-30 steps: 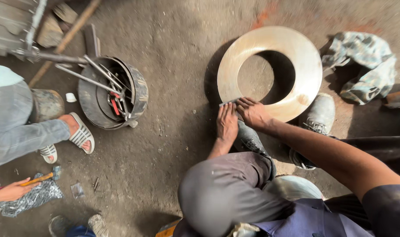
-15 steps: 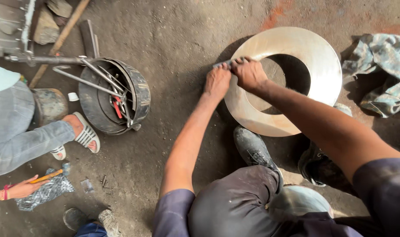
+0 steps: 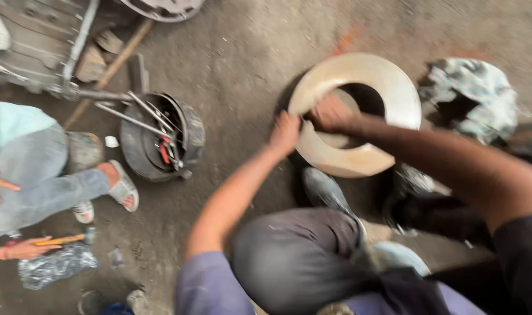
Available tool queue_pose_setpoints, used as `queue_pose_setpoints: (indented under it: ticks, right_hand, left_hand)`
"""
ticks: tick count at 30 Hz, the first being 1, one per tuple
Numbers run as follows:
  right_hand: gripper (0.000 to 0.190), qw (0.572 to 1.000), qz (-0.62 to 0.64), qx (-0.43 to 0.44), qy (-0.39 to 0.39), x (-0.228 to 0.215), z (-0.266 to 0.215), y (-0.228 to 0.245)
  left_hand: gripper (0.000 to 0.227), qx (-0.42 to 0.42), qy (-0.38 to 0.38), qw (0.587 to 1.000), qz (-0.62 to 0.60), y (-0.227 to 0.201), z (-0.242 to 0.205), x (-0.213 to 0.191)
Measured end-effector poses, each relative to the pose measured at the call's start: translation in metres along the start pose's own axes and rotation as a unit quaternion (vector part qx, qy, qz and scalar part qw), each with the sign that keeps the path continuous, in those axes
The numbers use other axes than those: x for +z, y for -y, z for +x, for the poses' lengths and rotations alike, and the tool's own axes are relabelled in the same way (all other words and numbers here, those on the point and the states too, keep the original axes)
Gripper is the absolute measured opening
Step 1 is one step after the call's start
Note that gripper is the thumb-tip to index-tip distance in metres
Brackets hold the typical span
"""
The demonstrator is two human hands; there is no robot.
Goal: The person sands a circular metal component by hand using sandpaper, rubbing the surface and wiping it with a cloth.
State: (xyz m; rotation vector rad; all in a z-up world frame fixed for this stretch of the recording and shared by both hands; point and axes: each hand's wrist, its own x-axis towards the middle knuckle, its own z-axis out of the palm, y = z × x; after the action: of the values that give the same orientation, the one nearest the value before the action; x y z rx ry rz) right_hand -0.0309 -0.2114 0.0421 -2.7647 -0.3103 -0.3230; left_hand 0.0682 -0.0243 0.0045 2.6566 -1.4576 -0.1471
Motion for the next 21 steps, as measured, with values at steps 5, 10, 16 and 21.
queue_pose_setpoints:
  ticks: [5, 10, 16, 21]
  right_hand:
    - [0.018, 0.986, -0.152, 0.045, 0.051, -0.112, 0.044, 0.007]
    - [0.034, 0.965, -0.165, 0.113, 0.170, -0.213, 0.050, 0.012]
    - [0.052, 0.909, -0.228, 0.063, 0.342, -0.229, -0.022, -0.015]
    - [0.056, 0.925, -0.049, 0.100, 0.364, -0.167, -0.106, -0.022]
  left_hand:
    - [0.017, 0.029, -0.049, 0.988, -0.142, -0.018, 0.047, -0.115]
    - [0.039, -0.057, 0.019, 0.991, -0.116, -0.031, 0.067, -0.139]
    - [0.050, -0.187, -0.097, 0.974, -0.084, -0.092, -0.027, 0.060]
    - [0.062, -0.292, -0.116, 0.945, -0.087, -0.126, -0.064, 0.078]
